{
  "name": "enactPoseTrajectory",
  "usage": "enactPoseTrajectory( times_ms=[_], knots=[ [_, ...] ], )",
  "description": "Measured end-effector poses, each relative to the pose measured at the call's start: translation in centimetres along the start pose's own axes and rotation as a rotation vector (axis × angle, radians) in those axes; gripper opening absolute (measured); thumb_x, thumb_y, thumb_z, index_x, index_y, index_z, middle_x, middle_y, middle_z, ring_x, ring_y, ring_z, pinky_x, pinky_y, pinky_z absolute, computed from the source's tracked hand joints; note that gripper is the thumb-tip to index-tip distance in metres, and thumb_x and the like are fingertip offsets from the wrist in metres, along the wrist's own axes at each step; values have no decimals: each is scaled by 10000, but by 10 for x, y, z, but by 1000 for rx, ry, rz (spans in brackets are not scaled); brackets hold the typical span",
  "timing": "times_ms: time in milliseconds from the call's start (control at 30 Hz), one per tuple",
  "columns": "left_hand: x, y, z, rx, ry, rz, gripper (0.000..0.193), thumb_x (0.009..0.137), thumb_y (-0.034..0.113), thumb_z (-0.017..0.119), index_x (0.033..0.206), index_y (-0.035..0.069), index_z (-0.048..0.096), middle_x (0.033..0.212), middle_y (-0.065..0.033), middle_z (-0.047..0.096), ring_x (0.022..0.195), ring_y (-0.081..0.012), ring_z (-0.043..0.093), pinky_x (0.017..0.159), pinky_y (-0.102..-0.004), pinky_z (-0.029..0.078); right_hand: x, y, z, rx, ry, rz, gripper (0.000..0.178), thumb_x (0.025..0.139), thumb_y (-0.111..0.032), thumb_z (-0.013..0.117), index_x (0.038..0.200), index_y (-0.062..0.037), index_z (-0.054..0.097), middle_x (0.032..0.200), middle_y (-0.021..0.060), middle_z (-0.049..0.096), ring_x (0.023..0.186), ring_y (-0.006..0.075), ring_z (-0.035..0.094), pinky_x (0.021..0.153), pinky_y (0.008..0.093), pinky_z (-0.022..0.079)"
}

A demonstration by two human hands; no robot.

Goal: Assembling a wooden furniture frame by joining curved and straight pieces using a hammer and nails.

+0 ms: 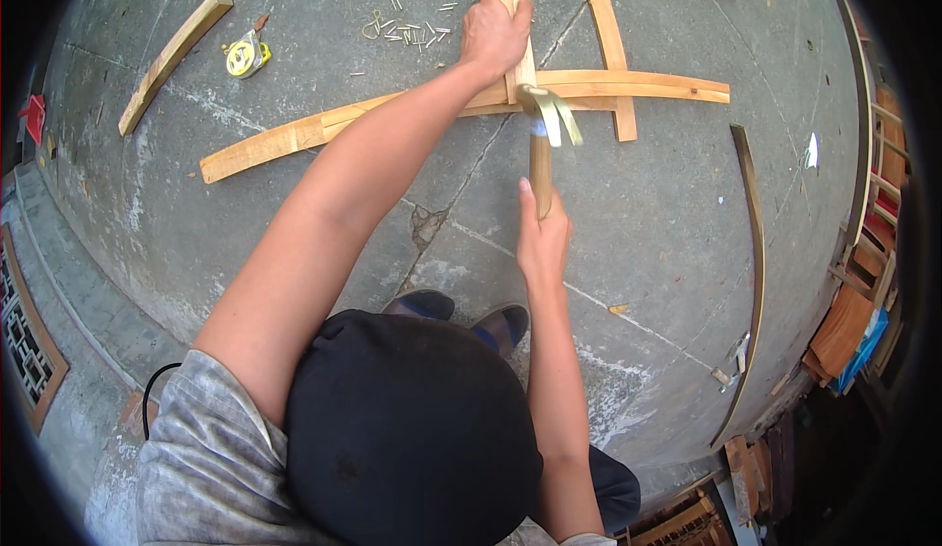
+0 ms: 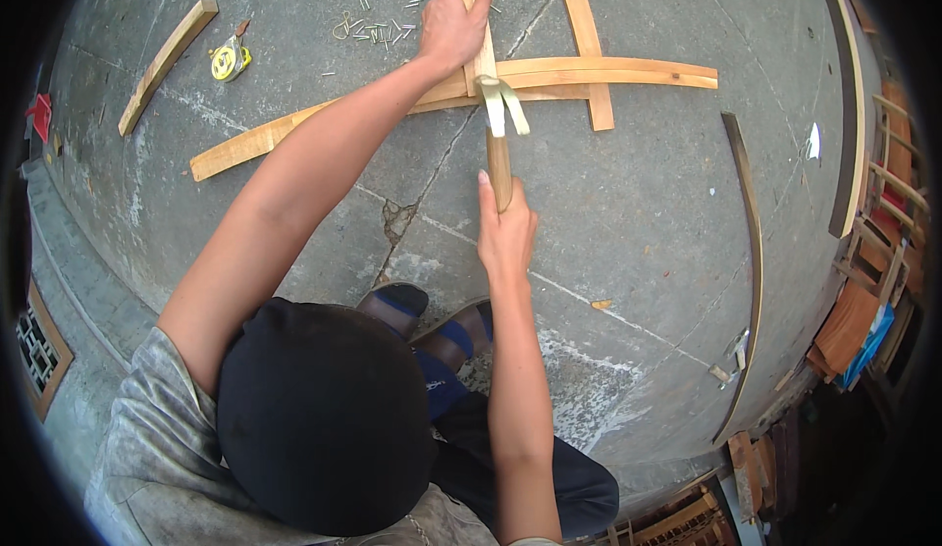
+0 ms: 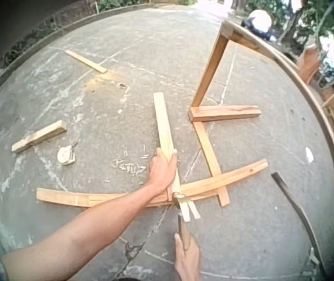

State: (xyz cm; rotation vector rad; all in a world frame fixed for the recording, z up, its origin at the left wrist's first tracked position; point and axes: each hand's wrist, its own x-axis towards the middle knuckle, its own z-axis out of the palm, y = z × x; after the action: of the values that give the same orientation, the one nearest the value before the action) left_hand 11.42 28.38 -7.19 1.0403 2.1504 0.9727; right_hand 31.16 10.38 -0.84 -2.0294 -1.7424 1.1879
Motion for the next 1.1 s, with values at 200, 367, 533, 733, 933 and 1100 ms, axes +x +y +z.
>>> enactPoseTrajectory(
  times_ms=[200,367,533,733,933,1100],
  knots=[
    [3,-3,-2,-17,24,-13,709,1013,553,542,1125,-147,519,1012,-410,679,1008,-538,687,945,-549,527,-7,-11,-7,223,66,56,427,1035,-444,627,1021,-18,648,681,145,614,640,241,634,627,407,484],
    [-1,0,0,-22,31,-15,713,1009,552,549,1129,-151,530,1021,-406,683,1020,-539,684,958,-544,524,-9,2,-5,316,132,-107,448,1030,-452,634,996,-6,648,694,154,615,641,251,617,641,398,486],
    [-1,-10,0,5,19,-10,633,1015,468,564,1148,-147,499,1012,-409,683,1006,-544,684,948,-552,532,4,-5,-15,94,-17,136,447,1028,-440,637,982,4,651,696,152,608,667,225,600,648,403,480],
    [0,-3,-1,21,43,-19,678,1011,515,559,1141,-149,521,1024,-406,684,1025,-541,683,970,-549,521,-6,-9,-23,458,88,-83,437,1044,-435,628,975,-4,621,705,32,544,645,159,507,610,349,443],
    [0,-6,5,17,46,-17,725,1000,556,566,1133,-157,554,1043,-406,687,1056,-546,676,996,-547,506,-7,-14,-10,85,-10,47,488,1017,-494,628,937,-14,602,677,222,606,649,404,646,636,483,482],
    [1,-4,7,40,54,-31,729,985,560,584,1134,-154,574,1061,-404,690,1072,-547,672,1007,-542,502,-20,9,-21,32,96,151,493,1010,-525,626,971,-34,622,691,205,641,682,399,680,648,491,493]
  ],
)
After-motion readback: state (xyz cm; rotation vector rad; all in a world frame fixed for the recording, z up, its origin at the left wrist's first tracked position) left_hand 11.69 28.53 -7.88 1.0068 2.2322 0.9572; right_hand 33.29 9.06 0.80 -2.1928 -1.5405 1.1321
